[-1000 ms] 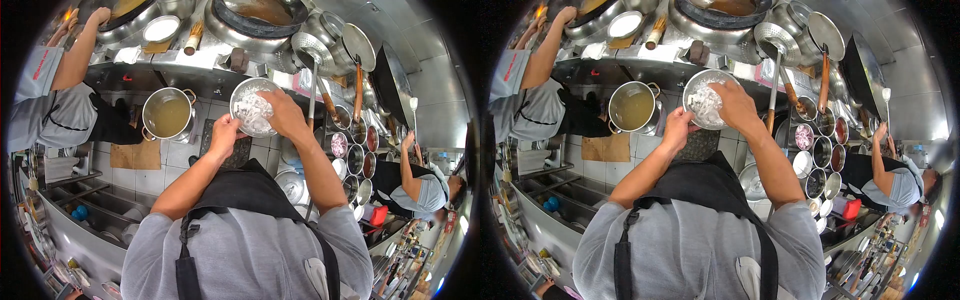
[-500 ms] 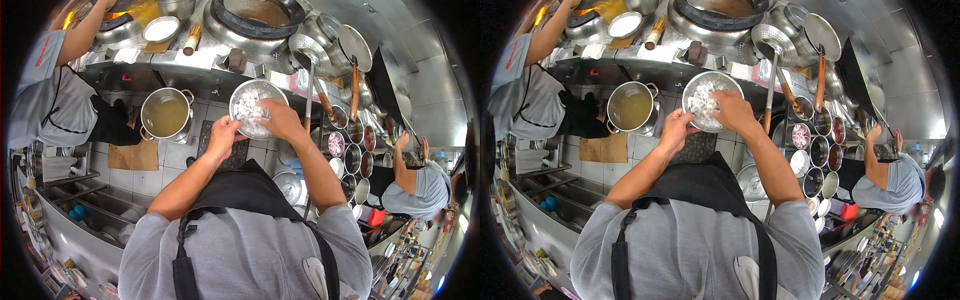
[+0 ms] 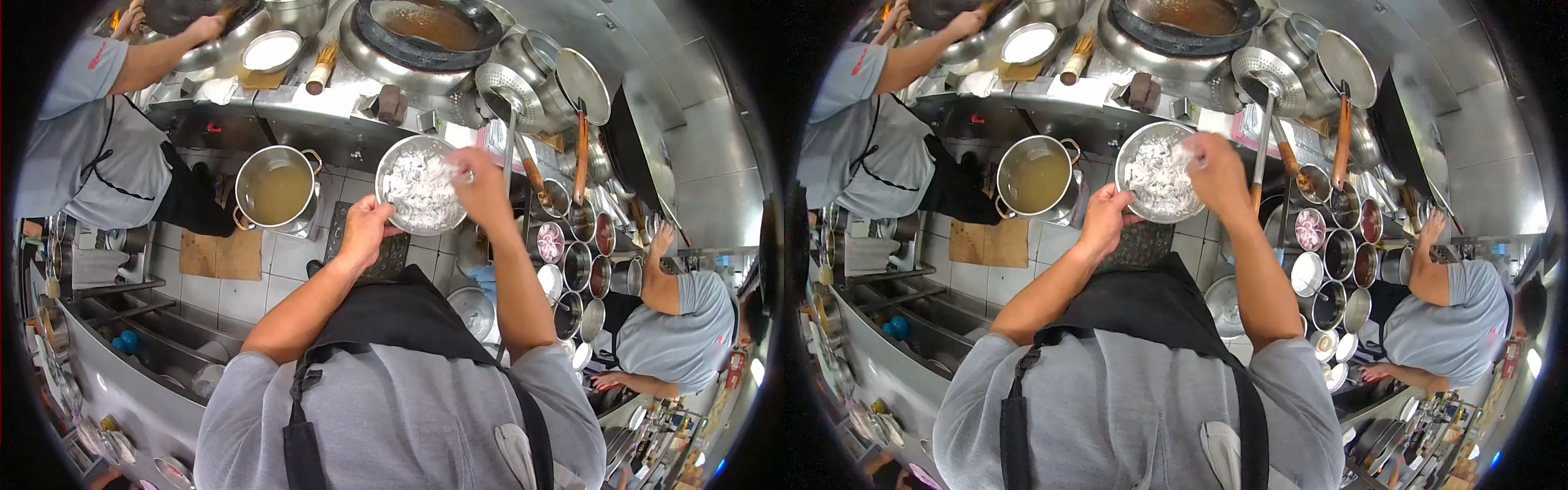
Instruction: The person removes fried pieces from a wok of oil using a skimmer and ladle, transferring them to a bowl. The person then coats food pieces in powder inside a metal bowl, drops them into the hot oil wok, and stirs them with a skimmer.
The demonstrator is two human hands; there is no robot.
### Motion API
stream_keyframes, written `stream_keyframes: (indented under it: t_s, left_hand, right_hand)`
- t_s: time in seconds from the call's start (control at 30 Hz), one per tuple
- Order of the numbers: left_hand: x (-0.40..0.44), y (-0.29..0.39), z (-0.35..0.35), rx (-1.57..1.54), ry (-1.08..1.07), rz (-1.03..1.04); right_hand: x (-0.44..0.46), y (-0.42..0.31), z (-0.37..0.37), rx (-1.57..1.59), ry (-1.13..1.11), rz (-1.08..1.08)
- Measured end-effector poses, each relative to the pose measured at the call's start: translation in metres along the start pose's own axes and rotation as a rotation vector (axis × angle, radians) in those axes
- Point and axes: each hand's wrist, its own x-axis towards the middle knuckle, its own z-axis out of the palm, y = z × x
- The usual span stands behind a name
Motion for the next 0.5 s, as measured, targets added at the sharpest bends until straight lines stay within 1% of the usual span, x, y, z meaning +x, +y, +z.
stream_keyframes:
  t_s: [0.1,0.13,0.23,0.33,0.37,0.43,0.5]
  left_hand:
    - [-0.004,-0.006,-0.002,0.024,0.003,-0.024]
    - [-0.003,-0.008,-0.003,0.034,0.004,-0.031]
    - [-0.005,-0.007,-0.001,0.02,0.025,-0.03]
    - [-0.006,-0.006,0.002,0.033,0.019,0.002]
    - [-0.005,-0.006,0.003,0.042,0.011,0.016]
    - [-0.003,-0.008,0.004,0.039,-0.005,0.015]
    - [-0.002,-0.005,0.004,0.025,-0.001,0.01]
  right_hand:
    - [0.008,-0.007,-0.014,0.343,0.019,0.117]
    - [0.009,-0.014,-0.015,0.986,0.014,0.425]
    - [0.007,0.003,-0.013,0.922,0.008,0.386]
    - [-0.008,-0.016,-0.007,0.041,-0.18,0.03]
    - [-0.017,-0.013,0.01,-0.113,-0.162,-0.068]
    - [-0.017,0.003,0.031,-0.157,-0.247,-0.059]
    - [-0.005,-0.009,0.011,0.002,-0.213,0.064]
